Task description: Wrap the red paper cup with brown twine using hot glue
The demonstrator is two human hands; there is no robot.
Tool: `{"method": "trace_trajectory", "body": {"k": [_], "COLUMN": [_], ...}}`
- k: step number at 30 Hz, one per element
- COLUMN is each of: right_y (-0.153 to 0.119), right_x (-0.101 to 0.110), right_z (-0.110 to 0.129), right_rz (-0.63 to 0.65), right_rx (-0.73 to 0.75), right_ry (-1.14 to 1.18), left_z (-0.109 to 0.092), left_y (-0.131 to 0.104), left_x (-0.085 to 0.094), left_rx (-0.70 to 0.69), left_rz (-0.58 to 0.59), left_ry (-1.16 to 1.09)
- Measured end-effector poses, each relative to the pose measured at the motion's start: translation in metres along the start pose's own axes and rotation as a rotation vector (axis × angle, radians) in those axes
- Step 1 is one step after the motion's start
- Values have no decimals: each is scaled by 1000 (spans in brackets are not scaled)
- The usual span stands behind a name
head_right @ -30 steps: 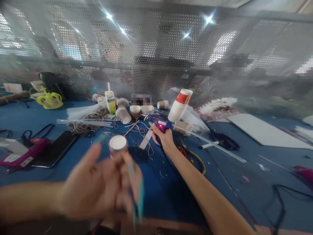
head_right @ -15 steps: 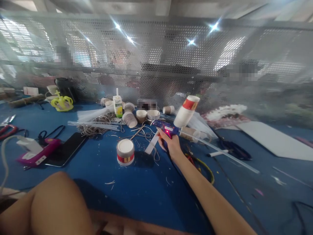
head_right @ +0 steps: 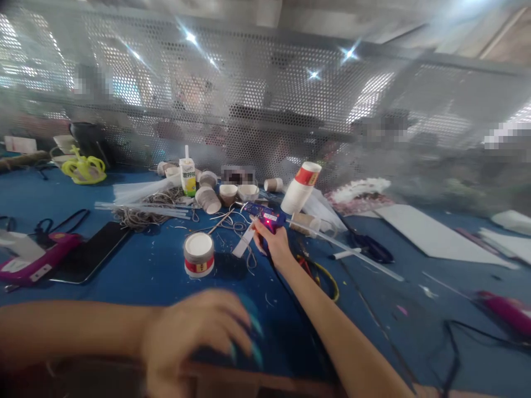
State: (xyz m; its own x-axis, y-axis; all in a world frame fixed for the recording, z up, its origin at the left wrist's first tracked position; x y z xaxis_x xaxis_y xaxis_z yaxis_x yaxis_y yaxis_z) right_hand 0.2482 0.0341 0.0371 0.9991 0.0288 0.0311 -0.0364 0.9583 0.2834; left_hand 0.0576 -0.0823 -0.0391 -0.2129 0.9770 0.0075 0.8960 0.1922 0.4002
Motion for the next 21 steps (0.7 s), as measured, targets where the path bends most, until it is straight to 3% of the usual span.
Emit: {"method": "trace_trajectory", "body": {"k": [1,2,3,4,6,8,11,17,21], "right_y": [-2,-4,-6,-8,-13,-17,-21,-30,-38], "right_x": [0,0,0,1,3,5,7,2,-3], "right_z": [0,0,0,0,0,1,4,8,9], "right_rz": [-4,-7,-9,-10,-9,-7,1,48,100], "right_rx": [-3,-9,-15,-22,-35,-44,-55,-75,-85], "right_ry": [-5,-9,-12,-15,-20,-23,-19,-12,-10], "left_z": [-13,-25,-33,-39,-41,-39,-38,-45,-44], "left_y": [-3,-7,-10,-11,-10,-7,-4,-4,-5], "left_x": [19,34,45,53,63,70,79,93,96], "left_rx": [-58,-129,-171,-210,-134,17,193,201,249], "left_rz": [-377,-677,-892,-1045,-1182,-1256,-1349,-1295,-1259], "left_ry": [343,632,853,1003,1095,982,610,-197,-418]}}
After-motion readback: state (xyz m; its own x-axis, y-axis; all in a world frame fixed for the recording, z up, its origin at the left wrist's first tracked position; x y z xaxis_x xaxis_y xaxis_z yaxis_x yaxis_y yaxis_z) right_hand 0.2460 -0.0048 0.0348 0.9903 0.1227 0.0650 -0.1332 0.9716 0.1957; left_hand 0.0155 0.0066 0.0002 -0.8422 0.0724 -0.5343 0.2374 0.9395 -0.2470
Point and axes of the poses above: each hand's wrist, its own y-axis towards the middle knuckle, its own x-axis out of the back of the hand, z = x × y, the point moved 1 cm from there along y, towards the middle knuckle, and after that the axes turned 2 degrees about -z, right-handed, at the moved point
